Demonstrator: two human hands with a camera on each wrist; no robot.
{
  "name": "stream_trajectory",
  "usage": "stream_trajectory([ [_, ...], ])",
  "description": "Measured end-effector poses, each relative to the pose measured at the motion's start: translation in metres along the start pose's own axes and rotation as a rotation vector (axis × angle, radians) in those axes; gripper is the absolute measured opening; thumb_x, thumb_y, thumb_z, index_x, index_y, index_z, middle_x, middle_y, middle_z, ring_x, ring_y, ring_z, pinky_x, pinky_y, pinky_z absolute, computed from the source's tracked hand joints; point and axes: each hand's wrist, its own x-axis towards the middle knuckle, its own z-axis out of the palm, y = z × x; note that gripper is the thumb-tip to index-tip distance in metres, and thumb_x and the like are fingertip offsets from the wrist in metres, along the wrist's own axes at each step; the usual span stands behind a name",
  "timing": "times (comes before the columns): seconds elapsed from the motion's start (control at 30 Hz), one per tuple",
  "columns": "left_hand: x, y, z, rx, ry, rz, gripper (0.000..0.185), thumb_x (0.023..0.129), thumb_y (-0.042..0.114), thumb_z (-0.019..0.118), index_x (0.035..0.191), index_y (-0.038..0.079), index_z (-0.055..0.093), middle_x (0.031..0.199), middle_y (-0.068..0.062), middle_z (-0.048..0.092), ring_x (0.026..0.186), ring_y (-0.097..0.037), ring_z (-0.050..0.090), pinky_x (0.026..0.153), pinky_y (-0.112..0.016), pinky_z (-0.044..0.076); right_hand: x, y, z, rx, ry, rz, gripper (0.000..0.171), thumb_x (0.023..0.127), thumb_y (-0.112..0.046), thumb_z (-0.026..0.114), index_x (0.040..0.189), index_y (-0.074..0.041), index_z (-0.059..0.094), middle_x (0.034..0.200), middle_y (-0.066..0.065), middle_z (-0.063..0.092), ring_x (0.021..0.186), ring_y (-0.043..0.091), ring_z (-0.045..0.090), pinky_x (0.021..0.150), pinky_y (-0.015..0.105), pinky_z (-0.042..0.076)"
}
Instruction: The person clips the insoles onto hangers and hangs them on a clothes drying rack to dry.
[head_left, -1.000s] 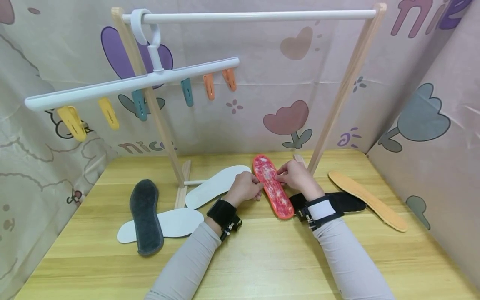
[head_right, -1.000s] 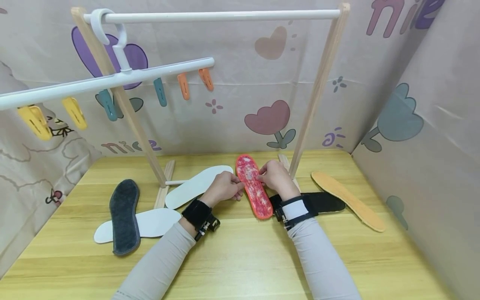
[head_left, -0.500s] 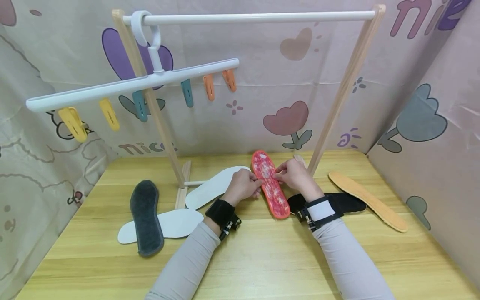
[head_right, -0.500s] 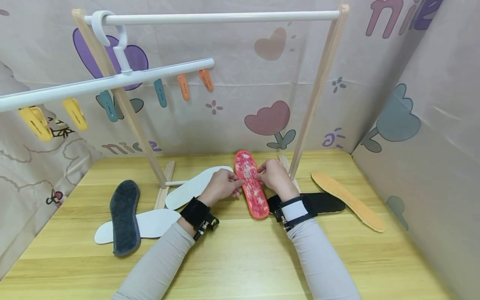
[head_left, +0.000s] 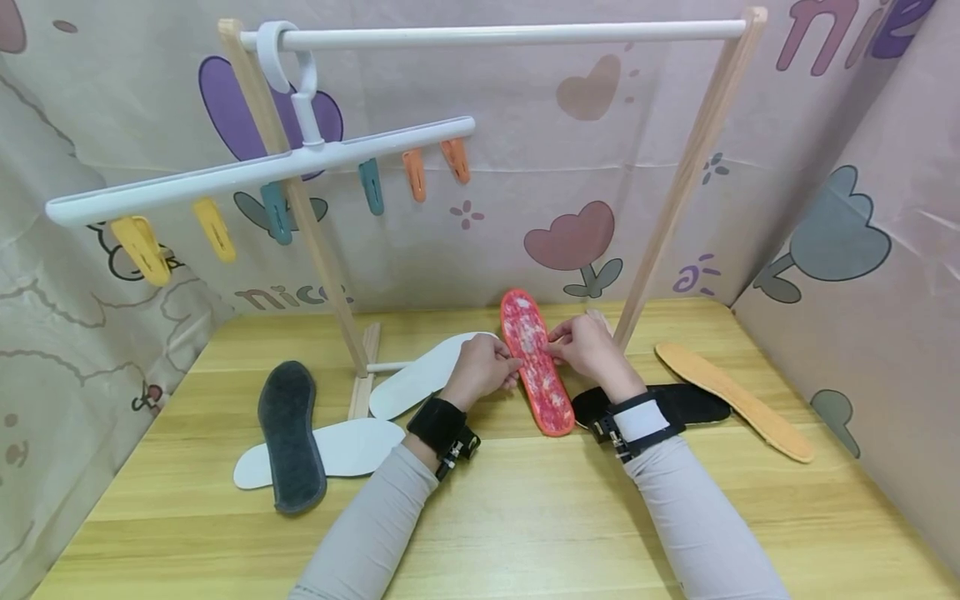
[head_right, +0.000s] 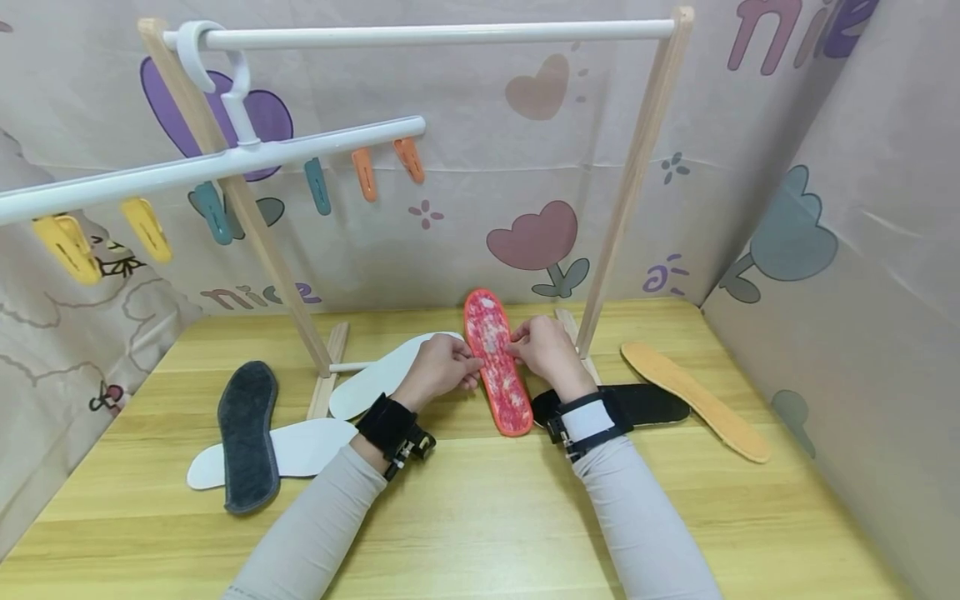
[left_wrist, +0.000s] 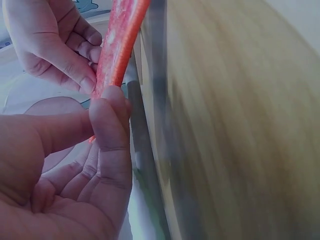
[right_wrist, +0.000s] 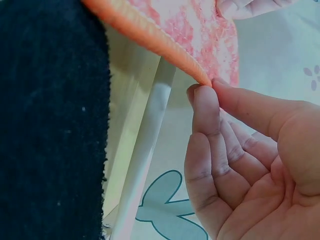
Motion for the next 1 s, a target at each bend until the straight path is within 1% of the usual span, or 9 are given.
stream_trajectory([
  [0.13,0.000,0.001,0.000,-0.005,0.009,-0.004,0.013,0.101,0.009,0.076,0.092,0.000,0.073,0.078,-0.008,0.075,0.066,-0.021,0.076,0.065,-0.031,0.065,0.000,0.000,0.000,0.008,0.012,-0.004,0.021,0.101,-0.019,0.077,0.108,0.001,0.080,0.090,0.014,0.081,0.123,0.032,0.051,0.091,0.041,0.031],
  [0.2,0.000,0.002,-0.001,-0.011,0.008,-0.003,0.012,0.100,0.008,0.076,0.092,0.001,0.071,0.078,-0.008,0.074,0.068,-0.022,0.077,0.067,-0.034,0.065,0.000,0.001,0.000,0.016,0.024,-0.013,0.022,0.101,-0.020,0.077,0.107,0.001,0.079,0.091,0.015,0.081,0.120,0.033,0.059,0.089,0.037,0.037],
  [0.27,-0.001,0.003,-0.002,-0.015,0.005,0.000,0.012,0.100,0.008,0.075,0.092,0.001,0.071,0.079,-0.008,0.074,0.069,-0.022,0.077,0.070,-0.037,0.066,0.000,0.001,-0.001,0.039,0.034,-0.026,0.023,0.101,-0.021,0.077,0.105,0.001,0.078,0.093,0.017,0.081,0.110,0.034,0.069,0.083,0.032,0.044],
  [0.37,-0.003,0.006,-0.005,-0.015,0.005,0.013,0.011,0.100,0.007,0.075,0.093,0.001,0.071,0.081,-0.009,0.073,0.069,-0.021,0.075,0.074,-0.041,0.066,0.000,0.001,-0.004,0.074,0.043,-0.040,0.024,0.101,-0.024,0.078,0.102,0.001,0.077,0.096,0.019,0.080,0.090,0.034,0.077,0.071,0.027,0.051],
  [0.43,-0.004,0.007,-0.007,-0.009,0.007,0.022,0.010,0.100,0.007,0.076,0.094,0.001,0.071,0.083,-0.009,0.074,0.070,-0.022,0.076,0.076,-0.044,0.066,0.000,0.000,-0.006,0.100,0.036,-0.041,0.025,0.101,-0.025,0.077,0.103,0.001,0.076,0.097,0.019,0.080,0.086,0.033,0.078,0.066,0.026,0.052],
  [0.63,-0.006,0.009,-0.012,0.010,0.011,0.049,0.008,0.099,0.006,0.076,0.095,0.000,0.073,0.085,-0.010,0.075,0.072,-0.024,0.077,0.078,-0.047,0.067,0.002,-0.002,-0.009,0.152,0.016,-0.057,0.027,0.104,-0.026,0.074,0.108,0.001,0.076,0.094,0.015,0.082,0.086,0.032,0.079,0.064,0.023,0.050],
  [0.87,-0.011,0.008,-0.019,-0.004,-0.007,0.064,0.008,0.099,0.007,0.076,0.099,0.000,0.073,0.088,-0.012,0.076,0.074,-0.024,0.077,0.080,-0.047,0.067,0.001,-0.006,-0.008,0.172,0.012,-0.097,0.023,0.107,-0.019,0.069,0.109,0.003,0.074,0.091,0.016,0.081,0.073,0.014,0.075,0.061,0.021,0.051],
  [0.93,-0.012,0.008,-0.021,-0.007,-0.008,0.067,0.008,0.100,0.008,0.076,0.099,-0.001,0.073,0.089,-0.012,0.076,0.075,-0.025,0.077,0.081,-0.047,0.067,-0.001,-0.008,-0.008,0.172,0.016,-0.115,0.021,0.107,-0.017,0.068,0.110,0.003,0.074,0.089,0.016,0.080,0.072,0.016,0.075,0.060,0.021,0.050],
  [1.0,-0.013,0.008,-0.024,-0.005,-0.010,0.074,0.009,0.100,0.008,0.076,0.100,0.000,0.074,0.088,-0.011,0.077,0.076,-0.026,0.077,0.080,-0.047,0.067,-0.002,-0.010,-0.007,0.173,0.021,-0.133,0.020,0.107,-0.016,0.068,0.110,0.004,0.073,0.088,0.016,0.080,0.073,0.021,0.076,0.059,0.021,0.049],
])
